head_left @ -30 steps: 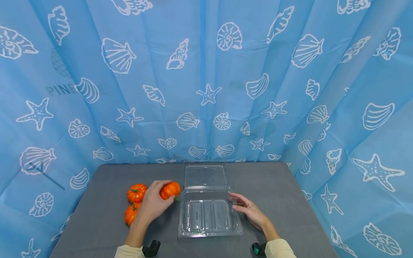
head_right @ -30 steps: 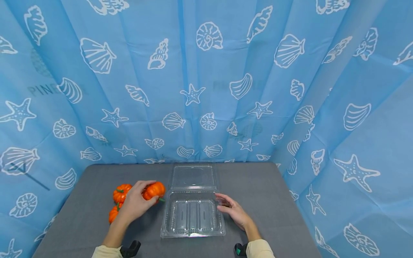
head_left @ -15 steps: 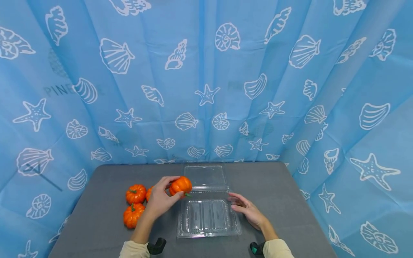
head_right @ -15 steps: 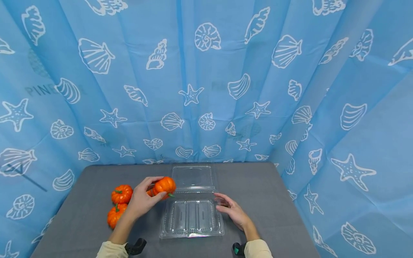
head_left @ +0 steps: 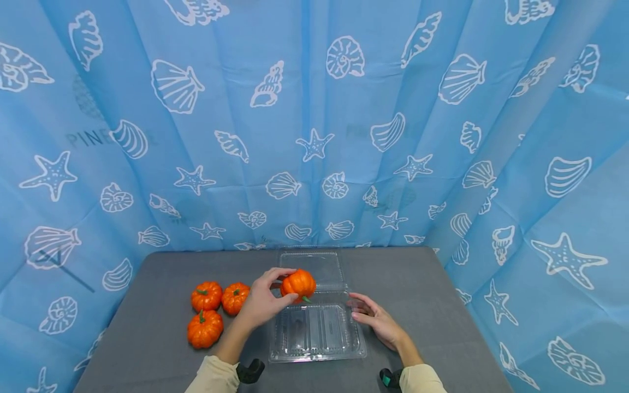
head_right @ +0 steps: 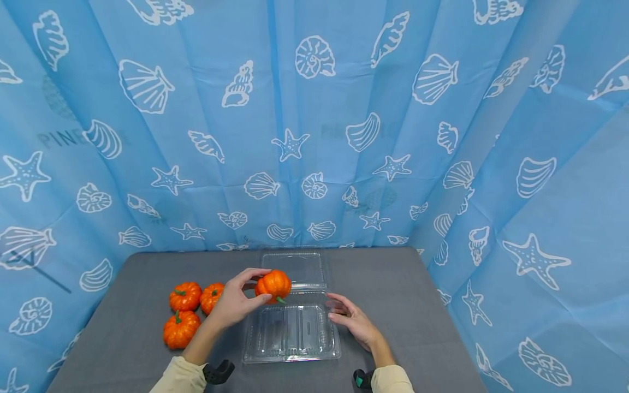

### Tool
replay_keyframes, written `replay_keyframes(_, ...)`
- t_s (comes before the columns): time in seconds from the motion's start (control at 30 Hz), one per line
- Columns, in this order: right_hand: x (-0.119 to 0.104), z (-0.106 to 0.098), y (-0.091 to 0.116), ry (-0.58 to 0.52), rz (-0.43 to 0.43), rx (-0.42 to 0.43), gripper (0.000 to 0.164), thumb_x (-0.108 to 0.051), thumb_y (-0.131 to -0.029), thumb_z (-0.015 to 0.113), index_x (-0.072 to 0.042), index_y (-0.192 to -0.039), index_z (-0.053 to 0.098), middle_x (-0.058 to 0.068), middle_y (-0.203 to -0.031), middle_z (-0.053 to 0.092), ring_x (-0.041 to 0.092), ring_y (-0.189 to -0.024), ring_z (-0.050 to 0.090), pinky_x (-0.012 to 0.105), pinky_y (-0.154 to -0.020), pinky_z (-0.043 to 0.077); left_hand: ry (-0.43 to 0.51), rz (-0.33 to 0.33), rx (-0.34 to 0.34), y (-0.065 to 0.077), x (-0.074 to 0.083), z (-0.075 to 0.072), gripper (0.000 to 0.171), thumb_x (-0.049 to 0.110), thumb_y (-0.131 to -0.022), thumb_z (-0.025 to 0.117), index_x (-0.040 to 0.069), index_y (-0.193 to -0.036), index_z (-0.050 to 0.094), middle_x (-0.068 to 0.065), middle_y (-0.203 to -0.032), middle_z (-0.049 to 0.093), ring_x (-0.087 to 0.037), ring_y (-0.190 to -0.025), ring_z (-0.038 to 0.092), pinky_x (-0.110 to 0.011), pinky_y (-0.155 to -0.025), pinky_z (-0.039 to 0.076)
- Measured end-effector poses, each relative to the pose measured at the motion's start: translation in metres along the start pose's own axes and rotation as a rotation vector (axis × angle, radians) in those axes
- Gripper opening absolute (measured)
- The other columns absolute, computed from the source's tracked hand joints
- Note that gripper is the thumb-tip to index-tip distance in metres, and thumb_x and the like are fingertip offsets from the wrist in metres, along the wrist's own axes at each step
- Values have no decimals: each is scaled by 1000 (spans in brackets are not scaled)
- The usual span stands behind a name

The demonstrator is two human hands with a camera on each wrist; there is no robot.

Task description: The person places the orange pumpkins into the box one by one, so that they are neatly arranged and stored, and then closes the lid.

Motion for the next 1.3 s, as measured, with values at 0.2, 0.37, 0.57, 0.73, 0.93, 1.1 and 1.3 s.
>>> replay_keyframes(0.2,0,0,0,-10,8,0,61,-18,-104,59,-13,-159,33,23,-159,41,38,-144,42,23,-101,47,15,6,-110,-5,1,19,48,19,-86,82,25,-130,65,1,-129,65,-23,-113,66,-34,-95,58)
replay_keyframes(0.37,1,0,0,-20,20,10,62,-19,-103,60,-14,-159,33,22,-159,41,39,-145,40,23,-102,47,25,22,-199,-7,-1,39,46,22,-87,82,22,-130,65,-1,-127,65,-24,-112,66,-38,-95,59)
replay_keyframes(0.57,0,0,3,-16,42,24,61,-22,-104,60,-15,-159,34,22,-159,42,39,-145,41,29,-105,49,38,36,-283,-9,-4,61,47,21,-85,83,23,-129,67,-1,-123,64,-20,-110,66,-37,-95,59)
replay_keyframes(0.73,0,1,3,-10,37,18,62,-23,-103,60,-14,-159,33,21,-159,43,37,-145,42,29,-106,48,48,31,-341,-10,-6,75,47,20,-83,85,23,-127,69,-1,-124,66,-16,-108,65,-35,-92,60)
replay_keyframes(0.93,0,0,2,-20,28,5,64,-24,-104,59,-16,-161,30,22,-160,41,38,-146,40,45,-115,44,-47,11,-401,-7,-7,88,49,21,-78,90,25,-123,71,4,-120,69,-11,-106,64,-36,-91,60)
replay_keyframes(1.1,0,0,1,-23,27,8,65,-25,-104,59,-16,-161,29,23,-160,40,40,-146,40,50,-116,42,-109,-16,-449,-4,-8,97,49,22,-77,90,29,-122,71,7,-120,68,-10,-106,64,-38,-91,59)
replay_keyframes(1.3,1,0,1,-15,29,16,63,-21,-104,58,-17,-161,30,22,-159,42,40,-146,41,52,-117,40,-143,-53,-467,-1,-10,107,50,23,-75,92,29,-120,71,8,-120,68,-8,-104,65,-28,-87,56)
Point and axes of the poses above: each hand's wrist, its own y-axis away from the middle knuckle, its own z-axis out of the palm, x = y × z, the point moved 5 cm from there along -y, towards the middle knuckle
